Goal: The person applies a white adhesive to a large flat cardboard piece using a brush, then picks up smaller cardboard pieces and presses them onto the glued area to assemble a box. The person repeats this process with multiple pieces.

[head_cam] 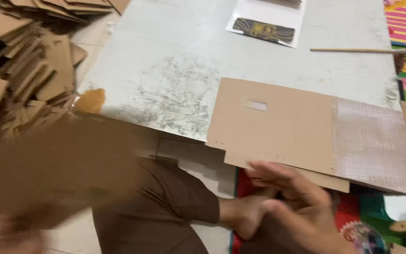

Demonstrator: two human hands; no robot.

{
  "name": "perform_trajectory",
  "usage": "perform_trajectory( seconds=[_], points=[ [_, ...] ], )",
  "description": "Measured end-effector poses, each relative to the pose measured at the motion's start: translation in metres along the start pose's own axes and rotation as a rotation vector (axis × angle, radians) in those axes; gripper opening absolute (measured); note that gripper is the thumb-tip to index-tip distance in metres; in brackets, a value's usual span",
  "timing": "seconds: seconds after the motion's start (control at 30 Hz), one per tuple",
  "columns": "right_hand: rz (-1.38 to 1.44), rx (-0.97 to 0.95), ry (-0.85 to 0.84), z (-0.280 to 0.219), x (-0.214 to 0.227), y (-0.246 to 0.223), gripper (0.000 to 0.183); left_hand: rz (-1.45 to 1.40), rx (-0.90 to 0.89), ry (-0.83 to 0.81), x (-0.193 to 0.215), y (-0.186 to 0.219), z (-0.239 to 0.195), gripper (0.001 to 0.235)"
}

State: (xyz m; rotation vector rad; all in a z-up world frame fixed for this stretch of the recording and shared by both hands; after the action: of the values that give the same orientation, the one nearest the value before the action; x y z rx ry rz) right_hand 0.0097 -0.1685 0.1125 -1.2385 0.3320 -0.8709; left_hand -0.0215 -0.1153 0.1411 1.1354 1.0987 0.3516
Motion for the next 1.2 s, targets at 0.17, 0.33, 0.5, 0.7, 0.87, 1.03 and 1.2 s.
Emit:
perform_trajectory(
  seconds=[0.17,0.33,0.5,0.7,0.87,1.03,1.2],
  points=[
    [0.063,-0.190,0.144,-0.002,0.019,0.043,0.040,-0.627,0.732,-0.014,0.078,-0.330,0.043,0.025],
    [-0.040,-0.216,0.019,0.012,0.000,0.076,0.039,-0.344,0.531,0.470,0.158,-0.300,-0.037,0.024],
    [-0.232,-0.144,-0.158,0.037,-0.010,0.091,0.037,0.019,0.289,0.987,0.236,-0.233,-0.199,0.024],
    [-0.911,0.374,-0.305,0.090,-0.017,0.088,0.030,0.504,-0.065,1.526,0.315,-0.094,-0.369,0.029],
    [-1.040,0.218,-0.599,0.107,-0.045,0.157,0.055,0.571,-0.267,1.347,0.268,-0.020,-0.224,0.028],
    [-1.085,0.226,-0.610,0.109,-0.049,0.155,0.056,0.782,0.025,1.050,0.252,-0.006,-0.089,0.067],
    [-1.081,0.221,-0.625,0.107,-0.048,0.157,0.058,0.484,0.116,1.129,0.276,-0.010,-0.071,0.078]
  ],
)
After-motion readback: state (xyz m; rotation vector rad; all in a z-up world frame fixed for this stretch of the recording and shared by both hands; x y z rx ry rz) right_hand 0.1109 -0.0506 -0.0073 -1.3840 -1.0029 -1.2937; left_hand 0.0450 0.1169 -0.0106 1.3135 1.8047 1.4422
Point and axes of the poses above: each hand's wrist, its own z-axis towards the middle knuckle, its own x-axis out of the back of the hand, y = z × x, the point moved 10 cm from there along z, towards the middle knuckle, and after that the axes turned 6 degrees about x, right-handed, at the moved point
